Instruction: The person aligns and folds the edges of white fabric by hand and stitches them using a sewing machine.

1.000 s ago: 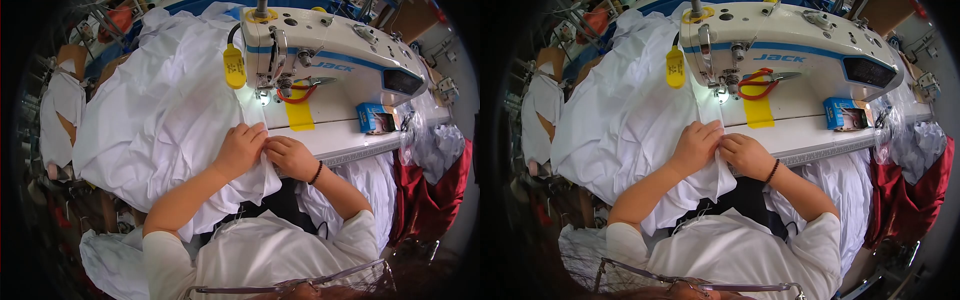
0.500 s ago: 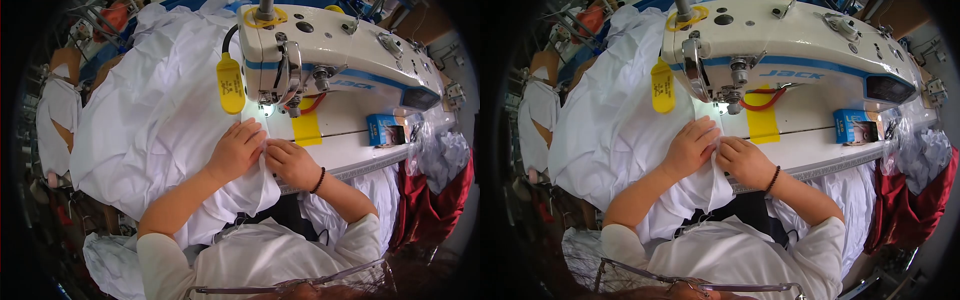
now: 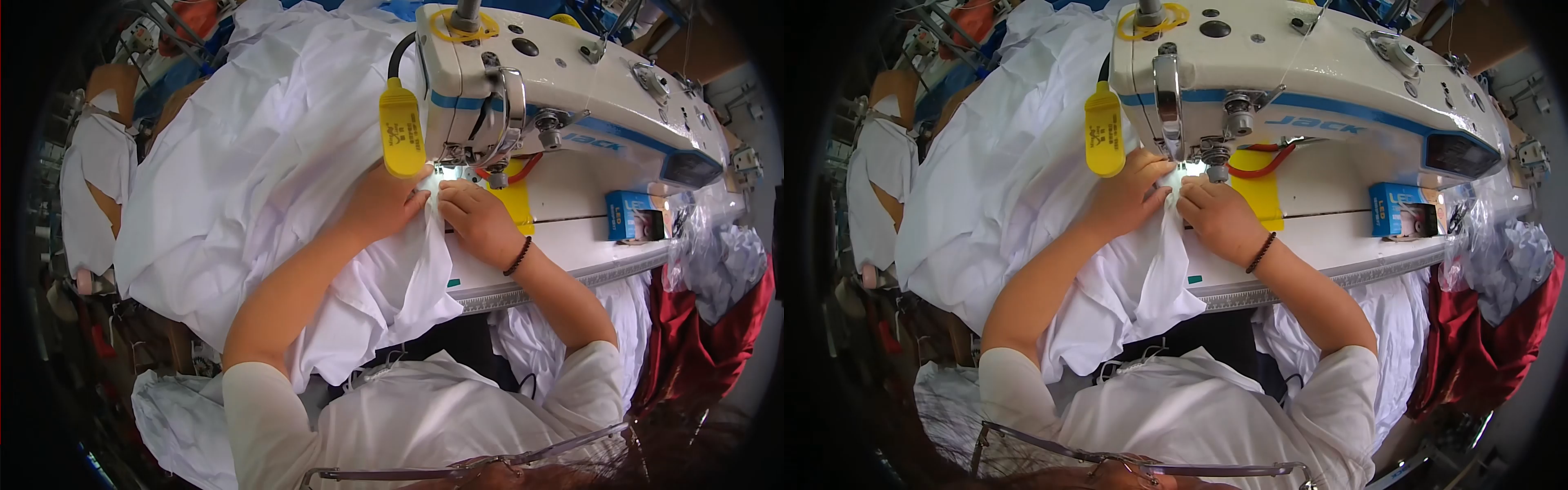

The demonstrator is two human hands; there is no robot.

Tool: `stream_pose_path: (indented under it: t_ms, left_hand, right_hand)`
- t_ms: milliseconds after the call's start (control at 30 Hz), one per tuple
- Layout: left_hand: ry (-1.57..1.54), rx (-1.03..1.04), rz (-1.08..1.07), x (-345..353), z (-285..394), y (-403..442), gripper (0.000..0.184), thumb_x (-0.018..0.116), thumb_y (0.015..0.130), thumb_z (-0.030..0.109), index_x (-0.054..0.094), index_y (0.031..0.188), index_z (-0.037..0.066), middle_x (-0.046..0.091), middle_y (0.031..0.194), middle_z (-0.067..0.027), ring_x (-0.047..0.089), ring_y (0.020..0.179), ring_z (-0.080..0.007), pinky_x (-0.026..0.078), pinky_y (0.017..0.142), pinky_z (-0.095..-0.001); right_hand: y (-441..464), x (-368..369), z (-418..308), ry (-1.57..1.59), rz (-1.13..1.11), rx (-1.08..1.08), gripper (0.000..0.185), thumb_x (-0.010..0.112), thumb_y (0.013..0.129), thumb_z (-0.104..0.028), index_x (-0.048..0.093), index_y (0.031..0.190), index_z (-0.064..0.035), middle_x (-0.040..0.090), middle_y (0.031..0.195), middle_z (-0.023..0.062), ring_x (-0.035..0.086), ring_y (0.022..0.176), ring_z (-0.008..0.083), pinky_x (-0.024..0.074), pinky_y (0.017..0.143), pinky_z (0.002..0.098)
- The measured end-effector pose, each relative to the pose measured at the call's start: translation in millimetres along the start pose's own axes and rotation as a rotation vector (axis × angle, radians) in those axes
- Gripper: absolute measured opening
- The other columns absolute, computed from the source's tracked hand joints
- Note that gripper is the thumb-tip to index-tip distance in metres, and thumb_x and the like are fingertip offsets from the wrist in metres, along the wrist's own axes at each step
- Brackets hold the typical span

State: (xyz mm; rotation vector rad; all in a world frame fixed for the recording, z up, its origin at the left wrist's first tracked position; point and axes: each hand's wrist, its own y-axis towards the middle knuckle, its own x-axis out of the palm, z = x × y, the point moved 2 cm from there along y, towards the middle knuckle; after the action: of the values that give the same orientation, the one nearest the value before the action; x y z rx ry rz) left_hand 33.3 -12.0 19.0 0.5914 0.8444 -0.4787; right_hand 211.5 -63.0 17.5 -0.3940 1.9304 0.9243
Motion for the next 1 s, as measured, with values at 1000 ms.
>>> stream_pose_path:
  t_ms: [1000]
  left_hand:
    - [-0.012, 0.066, 0.772, -18.2, 48.5, -75.7, 0.034, 0.066, 0.073, -0.004, 0.045, 0.097, 0.005, 0.061, 0.095, -0.0132, 0.061, 0.083, -0.0329, 0.05, 0.07, -0.0376]
  right_hand:
    - [27.4, -1.0, -66.5, 0.267, 0.484, -0.097, 0.029, 0.064, 0.062, 0.002, 0.058, 0.089, -0.0052, 0.057, 0.08, 0.0099, 0.056, 0.071, 0.0315, 0.0471, 0.061, 0.0385]
